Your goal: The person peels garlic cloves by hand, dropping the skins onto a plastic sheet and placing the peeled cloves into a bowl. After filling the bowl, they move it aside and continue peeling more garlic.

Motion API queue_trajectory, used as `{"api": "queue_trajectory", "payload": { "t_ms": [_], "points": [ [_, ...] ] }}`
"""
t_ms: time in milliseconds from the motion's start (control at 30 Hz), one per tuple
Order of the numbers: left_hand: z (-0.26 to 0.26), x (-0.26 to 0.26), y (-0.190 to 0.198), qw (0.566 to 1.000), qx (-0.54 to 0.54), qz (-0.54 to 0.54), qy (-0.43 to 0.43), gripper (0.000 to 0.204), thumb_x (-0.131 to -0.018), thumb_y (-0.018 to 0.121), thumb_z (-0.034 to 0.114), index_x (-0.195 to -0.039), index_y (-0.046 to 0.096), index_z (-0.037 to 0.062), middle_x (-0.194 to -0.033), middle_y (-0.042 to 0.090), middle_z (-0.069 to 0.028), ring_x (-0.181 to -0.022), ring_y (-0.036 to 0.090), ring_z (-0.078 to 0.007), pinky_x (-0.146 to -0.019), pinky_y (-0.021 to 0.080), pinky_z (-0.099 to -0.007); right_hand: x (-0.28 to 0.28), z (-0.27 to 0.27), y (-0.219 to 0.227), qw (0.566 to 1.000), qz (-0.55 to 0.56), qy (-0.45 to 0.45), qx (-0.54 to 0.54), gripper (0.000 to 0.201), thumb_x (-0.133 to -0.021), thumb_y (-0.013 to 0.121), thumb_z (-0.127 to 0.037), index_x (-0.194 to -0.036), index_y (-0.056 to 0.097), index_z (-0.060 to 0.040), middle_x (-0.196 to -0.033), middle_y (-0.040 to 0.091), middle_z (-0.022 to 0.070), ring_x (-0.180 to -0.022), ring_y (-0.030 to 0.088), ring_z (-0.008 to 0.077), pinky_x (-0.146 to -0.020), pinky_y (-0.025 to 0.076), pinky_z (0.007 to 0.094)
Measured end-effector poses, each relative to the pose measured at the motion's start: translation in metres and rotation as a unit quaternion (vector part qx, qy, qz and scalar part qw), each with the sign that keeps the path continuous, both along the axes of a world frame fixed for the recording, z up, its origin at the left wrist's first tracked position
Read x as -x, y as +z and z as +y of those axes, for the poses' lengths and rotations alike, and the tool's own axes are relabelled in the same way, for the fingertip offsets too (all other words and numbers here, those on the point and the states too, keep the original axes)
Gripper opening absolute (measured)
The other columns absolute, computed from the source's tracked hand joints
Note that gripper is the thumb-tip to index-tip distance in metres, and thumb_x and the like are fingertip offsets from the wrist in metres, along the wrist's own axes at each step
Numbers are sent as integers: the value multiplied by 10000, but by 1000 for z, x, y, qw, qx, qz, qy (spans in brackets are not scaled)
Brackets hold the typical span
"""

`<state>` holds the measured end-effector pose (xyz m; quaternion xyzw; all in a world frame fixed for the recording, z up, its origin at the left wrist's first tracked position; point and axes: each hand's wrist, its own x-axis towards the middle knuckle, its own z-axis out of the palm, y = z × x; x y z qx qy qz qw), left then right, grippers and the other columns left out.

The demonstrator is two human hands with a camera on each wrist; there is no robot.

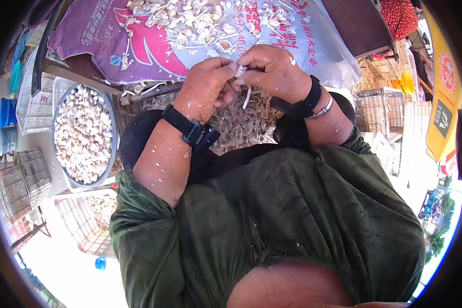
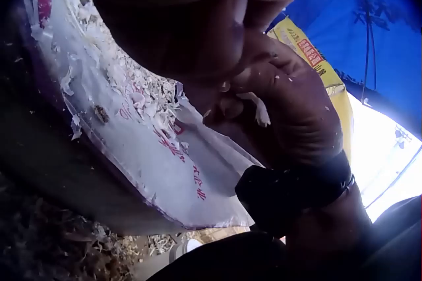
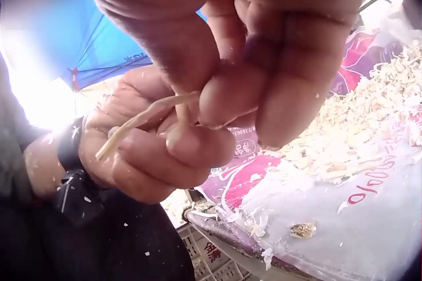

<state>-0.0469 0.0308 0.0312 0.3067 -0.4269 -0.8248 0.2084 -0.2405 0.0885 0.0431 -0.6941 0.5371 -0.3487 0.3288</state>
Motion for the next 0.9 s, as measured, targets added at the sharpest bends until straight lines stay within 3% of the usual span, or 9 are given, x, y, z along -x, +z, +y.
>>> {"api": "queue_trajectory", "payload": {
  "t_ms": [33,100,167,233,267,333,467,533,900],
  "points": [
    [0,-4,-2,1000,-2,1,4,220,-940,572,184,-1070,556,6,-830,632,-88,-555,563,-107,-401,350,-204,-2,-1,-1,1000,1,4,-2,223,-811,706,46,-1017,631,8,-922,637,40,-836,642,98,-725,525,236],
    [0,-7,-7,998,-44,52,11,215,-937,565,152,-1081,548,-8,-843,634,-95,-579,573,-119,-412,360,-209,-4,0,-1,975,-207,17,-82,201,-826,675,81,-1010,630,13,-950,636,46,-866,654,114,-772,537,241],
    [0,-11,-6,996,-54,62,18,215,-928,567,123,-1093,544,-13,-832,633,-94,-571,576,-120,-410,364,-216,-8,0,-3,973,-205,5,-104,186,-838,649,104,-1000,629,15,-965,636,52,-912,654,116,-817,540,249],
    [-1,-14,-6,995,-64,70,25,219,-920,569,94,-1105,539,-19,-822,632,-92,-564,580,-121,-409,367,-223,-15,-1,-4,975,-213,-19,-52,106,-840,674,36,-938,634,29,-849,687,72,-782,653,97,-653,528,238],
    [-1,-15,-9,995,-54,73,31,216,-916,571,82,-1110,540,-9,-845,635,-96,-587,585,-126,-417,372,-220,-18,-1,-2,976,-211,-18,-53,106,-840,674,36,-938,634,29,-849,687,72,-782,653,97,-653,528,238],
    [-3,-18,-12,995,-45,79,36,217,-913,573,69,-1116,541,1,-868,639,-100,-609,591,-130,-425,377,-217,-21,0,4,998,8,-42,48,91,-818,699,24,-883,638,13,-819,678,61,-742,654,103,-622,522,242],
    [-5,-23,-15,995,26,78,57,219,-904,573,41,-1119,542,8,-863,620,-89,-621,589,-126,-437,388,-214,-29,-2,5,997,-37,-69,-2,107,-787,733,5,-808,628,-6,-790,665,49,-681,645,102,-573,506,249],
    [-6,-26,-14,994,31,84,60,221,-905,570,38,-1122,543,9,-857,611,-82,-625,588,-124,-442,392,-211,-34,-3,5,979,-186,-63,-55,110,-776,716,20,-764,613,-16,-755,647,38,-639,631,95,-540,488,249],
    [-8,-37,-11,989,-63,129,24,202,-859,623,37,-1055,587,3,-784,586,-52,-584,527,-108,-436,344,-215,-39,-7,18,1000,-9,7,-19,74,-716,659,14,-713,601,-32,-678,606,44,-609,585,108,-541,458,276]
  ]
}}
